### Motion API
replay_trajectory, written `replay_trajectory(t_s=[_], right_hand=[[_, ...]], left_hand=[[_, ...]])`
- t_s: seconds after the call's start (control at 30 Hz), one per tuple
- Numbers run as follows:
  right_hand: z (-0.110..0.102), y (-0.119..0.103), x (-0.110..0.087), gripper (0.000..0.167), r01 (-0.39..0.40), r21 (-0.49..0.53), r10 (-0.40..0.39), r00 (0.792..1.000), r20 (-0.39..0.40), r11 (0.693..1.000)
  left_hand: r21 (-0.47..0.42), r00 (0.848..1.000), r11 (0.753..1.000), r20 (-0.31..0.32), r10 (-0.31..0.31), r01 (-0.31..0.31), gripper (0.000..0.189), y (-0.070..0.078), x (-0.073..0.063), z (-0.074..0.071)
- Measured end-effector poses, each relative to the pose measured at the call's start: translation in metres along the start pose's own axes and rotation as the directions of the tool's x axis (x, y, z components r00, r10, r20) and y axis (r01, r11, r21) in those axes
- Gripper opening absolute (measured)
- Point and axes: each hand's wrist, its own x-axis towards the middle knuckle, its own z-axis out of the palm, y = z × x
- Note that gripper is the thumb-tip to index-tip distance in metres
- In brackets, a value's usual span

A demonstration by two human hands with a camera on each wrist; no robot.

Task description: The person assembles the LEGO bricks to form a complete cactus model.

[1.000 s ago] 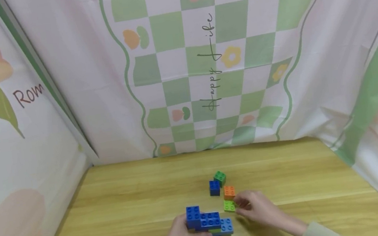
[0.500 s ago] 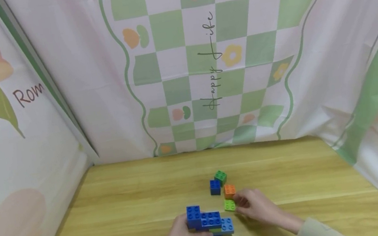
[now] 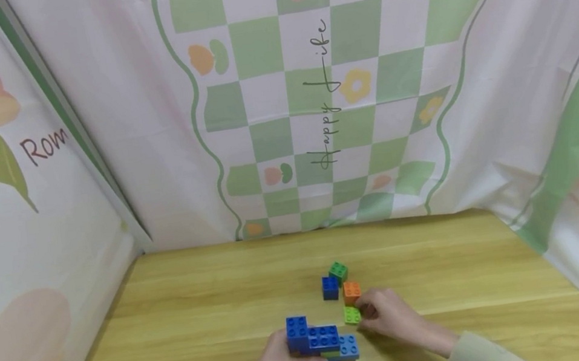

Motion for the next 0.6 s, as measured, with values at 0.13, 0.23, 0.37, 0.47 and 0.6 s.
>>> replay_trajectory(t_s=[0.13, 0.23, 0.37, 0.47, 0.6], right_hand=[[0.0011, -0.0011, 0.0003, 0.03, 0.005, -0.009, -0.005, 1.0, -0.012, 1.0], [0.0013, -0.002, 0.0008, 0.028, 0.006, -0.009, -0.006, 1.0, -0.014, 1.0], [0.0017, -0.0023, 0.0013, 0.027, 0.01, -0.012, -0.011, 1.0, -0.015, 1.0], [0.0028, -0.0017, 0.0013, 0.029, 0.003, -0.018, -0.003, 1.0, -0.018, 1.0], [0.0039, -0.0011, 0.0011, 0.03, -0.01, -0.03, 0.009, 1.0, -0.02, 1.0]], left_hand=[[-0.006, 1.0, 1.0, -0.003, -0.015, 0.015, 0.047, -0.0001, 0.0008, 0.0002], [-0.004, 1.0, 1.0, -0.005, -0.014, 0.014, 0.046, -0.0009, 0.001, 0.0005], [-0.004, 1.0, 1.0, -0.001, -0.014, 0.014, 0.044, -0.0022, 0.0013, 0.0008], [-0.004, 1.0, 1.0, -0.002, -0.018, 0.018, 0.044, -0.0015, 0.001, 0.0009], [0.001, 1.0, 1.0, -0.002, -0.015, 0.015, 0.043, 0.0007, 0.0004, 0.0013]])
